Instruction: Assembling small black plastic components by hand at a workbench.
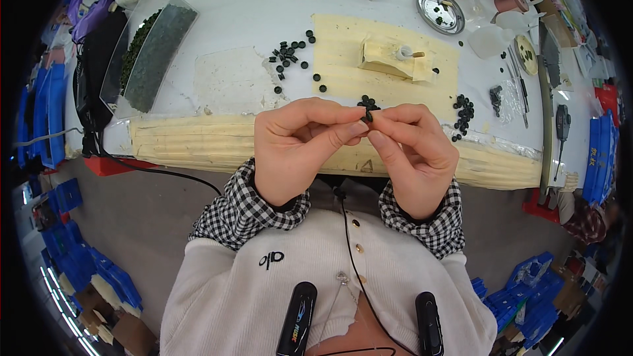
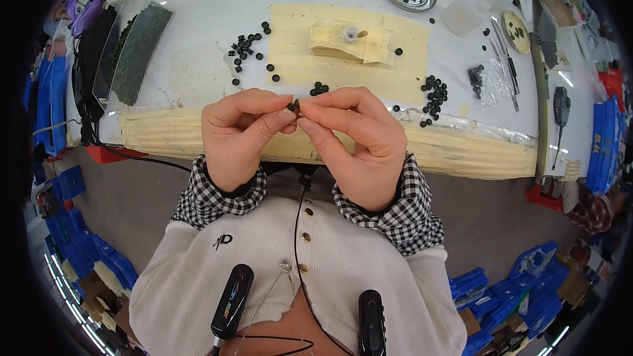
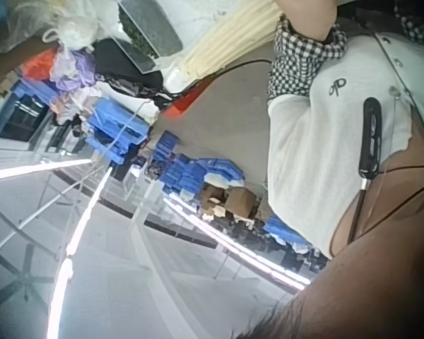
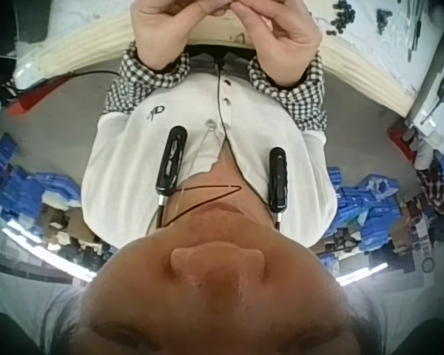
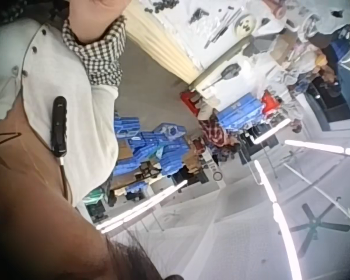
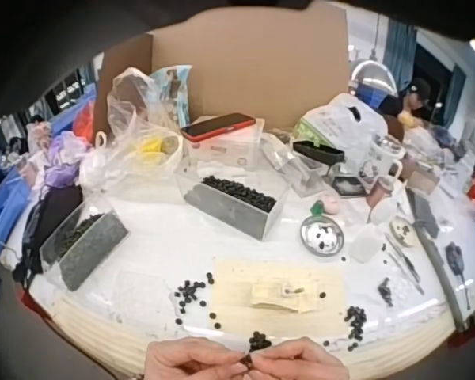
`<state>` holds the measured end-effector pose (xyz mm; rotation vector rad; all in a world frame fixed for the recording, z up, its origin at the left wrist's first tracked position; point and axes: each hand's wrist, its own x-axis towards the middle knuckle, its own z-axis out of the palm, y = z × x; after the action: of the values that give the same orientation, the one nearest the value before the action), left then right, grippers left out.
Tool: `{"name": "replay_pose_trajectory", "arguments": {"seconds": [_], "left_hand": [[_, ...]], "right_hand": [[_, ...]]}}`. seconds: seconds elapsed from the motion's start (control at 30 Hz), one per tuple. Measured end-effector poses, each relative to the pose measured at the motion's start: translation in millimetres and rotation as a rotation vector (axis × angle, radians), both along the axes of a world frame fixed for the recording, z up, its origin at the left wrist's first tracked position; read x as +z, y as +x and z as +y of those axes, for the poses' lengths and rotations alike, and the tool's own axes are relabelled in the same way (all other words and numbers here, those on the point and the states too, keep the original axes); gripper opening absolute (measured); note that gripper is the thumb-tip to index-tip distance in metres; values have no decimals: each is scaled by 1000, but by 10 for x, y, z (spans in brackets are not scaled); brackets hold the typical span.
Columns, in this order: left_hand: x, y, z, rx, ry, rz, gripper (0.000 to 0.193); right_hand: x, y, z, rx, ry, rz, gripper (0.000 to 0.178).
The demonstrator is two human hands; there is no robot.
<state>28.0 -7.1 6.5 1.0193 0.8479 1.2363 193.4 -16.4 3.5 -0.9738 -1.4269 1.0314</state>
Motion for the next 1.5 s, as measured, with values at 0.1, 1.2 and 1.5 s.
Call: {"name": "replay_pose_trajectory", "arguments": {"seconds": [0.1,1.2,1.5], "left_hand": [[40,-10,12,-17,11,60,15],[110,-78,54,-81,25,98,17],[37,-66,55,-56,141,88,18]], "right_hand": [[33,18,-10,0,53,-87,23],[72,42,22,25,218,-217,30],[74,17,16,10,201,-184,29]]}}
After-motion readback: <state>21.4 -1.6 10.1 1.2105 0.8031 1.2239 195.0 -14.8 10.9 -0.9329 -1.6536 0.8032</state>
